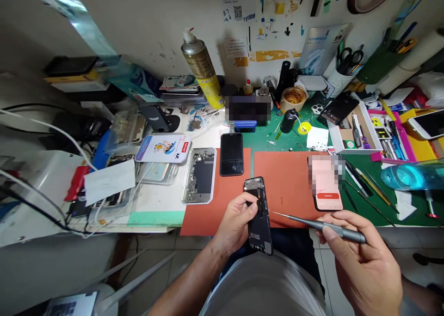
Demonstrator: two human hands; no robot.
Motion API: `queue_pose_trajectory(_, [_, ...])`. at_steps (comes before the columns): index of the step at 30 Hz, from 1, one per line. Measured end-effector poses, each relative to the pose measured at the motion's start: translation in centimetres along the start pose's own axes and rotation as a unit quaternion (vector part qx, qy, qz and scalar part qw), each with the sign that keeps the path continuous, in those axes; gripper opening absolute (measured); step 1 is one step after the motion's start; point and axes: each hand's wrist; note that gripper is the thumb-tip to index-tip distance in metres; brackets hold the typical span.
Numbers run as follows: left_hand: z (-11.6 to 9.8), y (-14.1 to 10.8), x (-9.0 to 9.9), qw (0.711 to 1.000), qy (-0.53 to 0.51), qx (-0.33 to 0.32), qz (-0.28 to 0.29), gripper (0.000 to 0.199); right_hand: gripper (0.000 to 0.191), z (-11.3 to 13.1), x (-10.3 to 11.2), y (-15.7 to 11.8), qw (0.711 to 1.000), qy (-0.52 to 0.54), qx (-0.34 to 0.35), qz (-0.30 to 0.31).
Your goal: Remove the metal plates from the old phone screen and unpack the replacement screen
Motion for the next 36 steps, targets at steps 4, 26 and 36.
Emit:
queue_pose_trajectory(4, [0.4, -0.2, 0.4, 1.000, 0.009, 0.000, -0.002, 0.040, 0.031, 0.7, -0.2, 0.0, 0.999, -0.030, 0.017, -0.001])
queue_pose_trajectory(26, [0.5, -0.2, 0.8, 0.998, 0.064, -0.015, -0.022, 0.040, 0.035, 1.4, -1.0, -0.4, 0.998, -0.047, 0.047, 0.012])
queue_pose_trajectory(36, [0.1, -0.3, 0.5, 0.995, 0.091, -0.033, -0.029, 0.041, 0.033, 1.2, -0.9, -0.2, 0.997, -0.051, 0.062, 0.024])
Point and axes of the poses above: each hand's wrist, its own y-axis towards the middle knuckle, its own x-axis out of the back of the hand, z = x × y, and after that the axes turned 5 degrees about x, right-handed
